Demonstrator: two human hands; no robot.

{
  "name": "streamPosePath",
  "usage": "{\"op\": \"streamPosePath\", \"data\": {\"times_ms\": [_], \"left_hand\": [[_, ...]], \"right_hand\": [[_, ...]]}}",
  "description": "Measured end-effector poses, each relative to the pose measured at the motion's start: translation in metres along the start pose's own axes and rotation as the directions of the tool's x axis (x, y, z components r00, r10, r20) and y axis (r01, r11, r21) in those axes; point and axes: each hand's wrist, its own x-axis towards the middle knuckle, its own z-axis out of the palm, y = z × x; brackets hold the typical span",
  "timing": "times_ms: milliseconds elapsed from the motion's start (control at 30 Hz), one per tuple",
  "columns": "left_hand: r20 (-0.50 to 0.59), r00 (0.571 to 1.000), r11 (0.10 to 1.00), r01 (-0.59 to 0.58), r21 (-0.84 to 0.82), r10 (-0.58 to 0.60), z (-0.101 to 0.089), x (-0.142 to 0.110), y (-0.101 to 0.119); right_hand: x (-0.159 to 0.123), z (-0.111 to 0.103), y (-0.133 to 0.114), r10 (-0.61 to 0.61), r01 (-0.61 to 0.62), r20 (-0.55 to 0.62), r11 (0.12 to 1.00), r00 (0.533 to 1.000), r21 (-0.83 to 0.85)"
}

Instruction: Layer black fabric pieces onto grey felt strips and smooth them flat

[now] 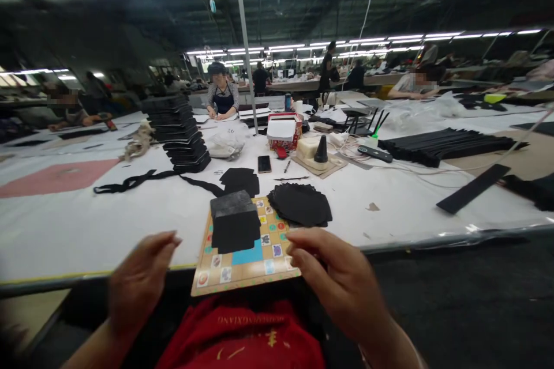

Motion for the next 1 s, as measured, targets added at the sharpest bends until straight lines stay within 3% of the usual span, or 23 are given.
{"op": "streamPosePath", "data": {"times_ms": [67,133,200,267,333,433,600,767,1000], "left_hand": [[0.070,0.997,0.999,-0.017,0.027,0.015,0.007,0.000,-0.023],[0.103,0.994,0.998,-0.031,0.060,0.024,0.021,-0.001,-0.053],[0.119,0.992,0.994,-0.052,0.096,0.040,0.035,0.000,-0.085],[0.131,0.990,0.988,-0.080,0.135,0.062,0.047,0.003,-0.116],[0.140,0.987,0.979,-0.101,0.179,0.077,0.057,0.008,-0.141],[0.162,0.982,0.963,-0.131,0.237,0.094,0.067,0.012,-0.163],[0.178,0.976,0.938,-0.175,0.301,0.125,0.073,0.008,-0.170],[0.207,0.971,0.916,-0.188,0.354,0.120,0.071,0.009,-0.167],[0.251,0.966,0.894,-0.169,0.414,0.066,0.071,0.011,-0.170]], "right_hand": [[0.027,0.049,0.019,-0.035,0.035,-0.003,0.999,0.999,-0.036],[0.045,0.100,0.038,-0.129,0.138,0.099,0.986,0.987,-0.089],[0.057,0.143,0.053,-0.160,0.214,0.224,0.946,0.961,-0.245],[0.068,0.175,0.063,-0.130,0.283,0.348,0.855,0.928,-0.435],[0.078,0.194,0.070,-0.082,0.333,0.433,0.770,0.898,-0.545],[0.090,0.203,0.075,-0.045,0.357,0.483,0.735,0.874,-0.577],[0.100,0.203,0.079,0.021,0.298,0.460,0.737,0.888,-0.607],[0.109,0.191,0.082,0.091,0.176,0.424,0.816,0.901,-0.551],[0.111,0.184,0.086,0.097,0.099,0.419,0.901,0.903,-0.421]]}}
